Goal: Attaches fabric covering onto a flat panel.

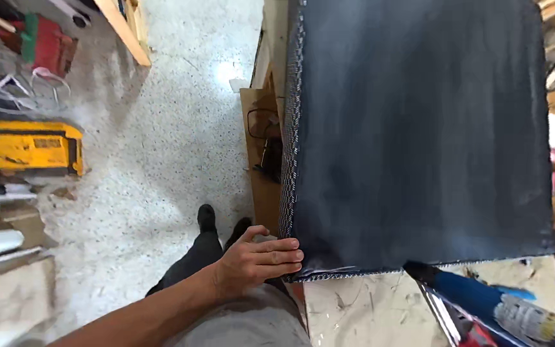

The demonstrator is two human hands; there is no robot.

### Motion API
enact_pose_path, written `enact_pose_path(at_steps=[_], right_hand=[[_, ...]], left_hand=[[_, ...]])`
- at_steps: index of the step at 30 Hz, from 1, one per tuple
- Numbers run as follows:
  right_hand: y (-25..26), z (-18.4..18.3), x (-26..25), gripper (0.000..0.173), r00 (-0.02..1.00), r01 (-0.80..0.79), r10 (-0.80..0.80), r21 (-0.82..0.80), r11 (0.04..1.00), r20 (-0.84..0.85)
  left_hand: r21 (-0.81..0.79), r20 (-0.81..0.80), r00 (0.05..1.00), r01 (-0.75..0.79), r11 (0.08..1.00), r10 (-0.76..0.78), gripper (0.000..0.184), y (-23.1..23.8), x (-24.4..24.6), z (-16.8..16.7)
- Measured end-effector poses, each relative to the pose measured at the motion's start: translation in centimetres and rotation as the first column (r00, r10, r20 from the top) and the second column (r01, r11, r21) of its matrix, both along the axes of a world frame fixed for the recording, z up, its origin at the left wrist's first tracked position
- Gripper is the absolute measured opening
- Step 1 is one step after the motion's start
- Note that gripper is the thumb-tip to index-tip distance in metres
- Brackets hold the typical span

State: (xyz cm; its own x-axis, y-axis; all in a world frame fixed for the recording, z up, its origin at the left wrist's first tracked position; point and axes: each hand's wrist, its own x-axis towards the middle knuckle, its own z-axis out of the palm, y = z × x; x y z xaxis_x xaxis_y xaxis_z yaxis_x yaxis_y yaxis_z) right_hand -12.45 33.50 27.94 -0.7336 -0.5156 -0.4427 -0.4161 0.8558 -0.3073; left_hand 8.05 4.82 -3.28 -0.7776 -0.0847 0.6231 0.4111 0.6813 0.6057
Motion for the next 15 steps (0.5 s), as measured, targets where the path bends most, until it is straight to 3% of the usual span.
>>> enact_pose_path(at_steps=[1, 3, 5, 9, 15], right_hand=[[-3.8, 1.0, -1.1, 0.056, 0.983, -0.175, 0.177, 0.046, 0.983, -0.042], [-8.9, 0.6, -4.1, 0.046, 0.851, -0.523, 0.524, 0.022, 0.852, -0.040], [-13.0, -1.9, -6.0, 0.044, 0.702, -0.711, 0.710, 0.000, 0.703, -0.062], [-16.0, -7.4, -6.5, 0.039, 0.580, -0.814, 0.806, -0.036, 0.580, -0.119], [-17.0, -9.3, -6.2, 0.037, 0.549, -0.836, 0.832, -0.046, 0.547, -0.079]], left_hand=[[0.000, -0.004, 1.000, -0.006, 1.000, 0.006, 0.032, 0.1, 0.0, -0.1], [0.020, -0.026, 1.000, -0.015, 1.000, 0.015, 0.031, 0.2, 0.0, -0.3], [0.035, -0.029, 0.999, -0.017, 0.999, 0.018, 0.032, 0.3, 0.0, -0.3], [0.049, -0.028, 0.999, -0.038, 0.998, 0.039, 0.030, 0.5, 0.0, -0.2], [0.053, -0.025, 0.998, -0.049, 0.997, 0.050, 0.030, 0.5, 0.1, -0.1]])
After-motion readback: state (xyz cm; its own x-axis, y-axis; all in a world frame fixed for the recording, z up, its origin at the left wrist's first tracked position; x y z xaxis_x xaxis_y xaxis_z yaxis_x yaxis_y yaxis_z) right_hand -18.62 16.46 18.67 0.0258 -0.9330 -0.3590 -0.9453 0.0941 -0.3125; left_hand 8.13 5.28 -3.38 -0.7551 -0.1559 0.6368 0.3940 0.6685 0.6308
